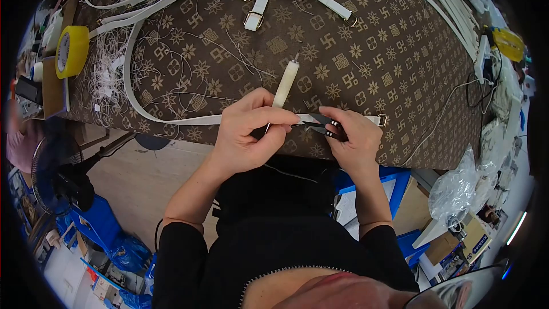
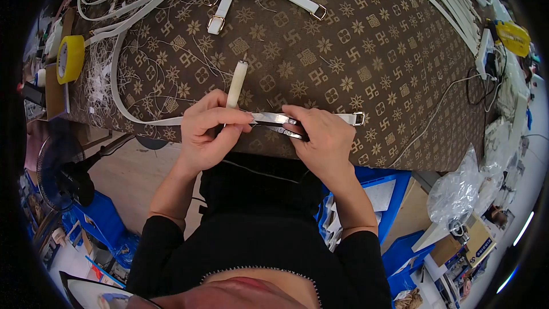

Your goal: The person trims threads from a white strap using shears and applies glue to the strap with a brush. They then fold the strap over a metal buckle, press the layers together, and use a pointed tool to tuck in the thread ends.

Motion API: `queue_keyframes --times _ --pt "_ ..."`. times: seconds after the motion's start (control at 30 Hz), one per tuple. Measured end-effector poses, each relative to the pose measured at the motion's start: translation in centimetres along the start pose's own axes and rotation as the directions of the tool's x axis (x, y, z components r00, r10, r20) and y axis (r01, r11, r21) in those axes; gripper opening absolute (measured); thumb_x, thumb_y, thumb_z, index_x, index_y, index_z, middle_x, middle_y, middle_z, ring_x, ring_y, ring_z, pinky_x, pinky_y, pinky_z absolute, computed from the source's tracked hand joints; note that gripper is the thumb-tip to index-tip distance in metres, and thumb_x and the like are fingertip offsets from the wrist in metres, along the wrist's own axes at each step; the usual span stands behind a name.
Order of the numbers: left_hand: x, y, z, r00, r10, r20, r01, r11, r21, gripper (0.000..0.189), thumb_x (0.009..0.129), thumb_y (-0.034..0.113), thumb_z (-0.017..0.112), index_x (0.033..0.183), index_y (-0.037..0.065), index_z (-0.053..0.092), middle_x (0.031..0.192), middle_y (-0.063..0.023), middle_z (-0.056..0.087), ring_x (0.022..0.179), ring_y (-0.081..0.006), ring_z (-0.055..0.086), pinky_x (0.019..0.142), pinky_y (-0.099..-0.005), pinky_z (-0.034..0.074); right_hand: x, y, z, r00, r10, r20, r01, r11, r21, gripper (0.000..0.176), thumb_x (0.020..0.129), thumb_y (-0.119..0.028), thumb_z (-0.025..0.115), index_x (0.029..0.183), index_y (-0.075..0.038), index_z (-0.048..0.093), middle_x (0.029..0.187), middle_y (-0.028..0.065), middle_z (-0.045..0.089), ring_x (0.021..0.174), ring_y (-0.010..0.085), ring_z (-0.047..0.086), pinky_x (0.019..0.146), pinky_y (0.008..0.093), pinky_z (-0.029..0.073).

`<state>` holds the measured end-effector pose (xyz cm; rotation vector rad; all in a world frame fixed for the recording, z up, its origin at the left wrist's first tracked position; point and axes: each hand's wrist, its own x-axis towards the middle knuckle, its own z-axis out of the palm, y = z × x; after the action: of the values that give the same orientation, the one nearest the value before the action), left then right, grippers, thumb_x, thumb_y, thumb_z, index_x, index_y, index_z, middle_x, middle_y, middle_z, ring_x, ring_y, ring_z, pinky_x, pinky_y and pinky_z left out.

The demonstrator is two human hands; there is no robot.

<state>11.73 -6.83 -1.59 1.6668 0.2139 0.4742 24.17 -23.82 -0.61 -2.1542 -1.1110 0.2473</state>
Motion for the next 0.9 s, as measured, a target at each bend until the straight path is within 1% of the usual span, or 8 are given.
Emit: queue_keyframes --times 0.07,0.2,0.33,0.4,0.5,0.6,0.63,0.9 --pt "0.0 0.0 0.0 1.0 0.006 -0.001 -0.006 1.0 0.002 0.024 0.071 -0.007 0.056 0.088 0.003 0.07 0.07 -0.003 0.061 0.065 -0.0115 0.053 0.055 -0.0226 0.042 0.0 0.2 0.2 0.994 -0.111 0.01 0.112 0.991 -0.077 0.024 0.068 0.001 0.07 0.089 -0.009 0.065 0.068 0.0048 0.062 0.057 0.0211 0.059 0.051 0.0308 0.045" --pt "0.0 0.0 0.1 1.0 -0.005 -0.005 0.005 1.0 -0.006 0.024 0.071 -0.007 0.057 0.089 0.003 0.07 0.07 -0.0038 0.061 0.064 -0.0118 0.053 0.055 -0.0229 0.042 -0.3 0.1 0.3 0.998 -0.063 -0.017 0.062 0.997 -0.055 0.023 0.067 0.004 0.069 0.085 -0.008 0.062 0.067 0.0054 0.061 0.058 0.0215 0.059 0.052 0.0298 0.044" --pt "-0.1 -0.1 0.0 1.0 0.006 -0.008 -0.006 1.0 0.003 0.023 0.071 -0.006 0.058 0.088 0.003 0.07 0.07 -0.004 0.06 0.064 -0.0119 0.053 0.054 -0.0231 0.042 -0.9 0.2 -0.7 0.959 0.278 -0.058 -0.248 0.92 0.304 0.014 0.078 0.005 0.065 0.088 -0.004 0.061 0.07 0.0024 0.06 0.061 0.0079 0.053 0.06 0.0213 0.043" --pt "-0.2 -0.2 0.0 1.0 0.003 -0.01 -0.003 1.0 -0.009 0.023 0.072 -0.006 0.058 0.088 0.003 0.07 0.07 -0.0039 0.06 0.064 -0.0118 0.054 0.055 -0.0231 0.042 -1.1 0.8 -1.4 0.941 0.315 -0.124 -0.257 0.903 0.345 0.011 0.081 0.003 0.065 0.09 -0.002 0.061 0.075 0.0018 0.06 0.066 0.005 0.05 0.062 0.0192 0.042" --pt "-0.1 -0.2 0.1 1.0 0.005 -0.012 -0.005 1.0 -0.021 0.022 0.072 -0.006 0.058 0.088 0.003 0.07 0.071 -0.0037 0.06 0.064 -0.0116 0.054 0.055 -0.023 0.042 -0.6 0.8 -2.4 0.985 0.165 -0.044 -0.152 0.963 0.224 0.031 0.077 0.0 0.069 0.106 -0.009 0.066 0.08 0.0038 0.066 0.066 0.0098 0.058 0.061 0.0221 0.046" --pt "-0.1 0.0 -0.1 1.0 -0.001 -0.01 0.001 1.0 -0.009 0.022 0.072 -0.006 0.058 0.089 0.003 0.07 0.072 -0.0039 0.059 0.064 -0.0116 0.054 0.055 -0.0231 0.042 -0.7 0.9 -2.4 0.987 0.049 0.152 -0.037 0.996 -0.084 0.037 0.073 -0.003 0.072 0.108 -0.013 0.067 0.079 0.0049 0.068 0.065 0.0172 0.064 0.059 0.0266 0.049" --pt "-0.1 0.1 -0.1 1.0 -0.009 -0.005 0.009 1.0 -0.001 0.023 0.073 -0.006 0.058 0.089 0.003 0.07 0.072 -0.0041 0.059 0.065 -0.0116 0.054 0.056 -0.0232 0.042 -0.5 0.9 -2.1 0.992 -0.037 0.123 0.047 0.996 -0.078 0.032 0.072 -0.007 0.073 0.102 -0.012 0.067 0.079 0.0051 0.068 0.066 0.0227 0.064 0.058 0.0302 0.05" --pt "-1.1 -0.1 -0.1 0.99 0.059 -0.131 -0.064 0.997 -0.036 0.023 0.076 -0.009 0.058 0.092 0.003 0.069 0.075 -0.0068 0.059 0.068 -0.0127 0.056 0.064 -0.0222 0.045 -0.3 0.2 -2.6 0.987 0.047 0.152 -0.024 0.988 -0.151 0.021 0.073 -0.014 0.073 0.091 -0.01 0.064 0.074 0.0044 0.067 0.064 0.0216 0.065 0.054 0.0308 0.048"
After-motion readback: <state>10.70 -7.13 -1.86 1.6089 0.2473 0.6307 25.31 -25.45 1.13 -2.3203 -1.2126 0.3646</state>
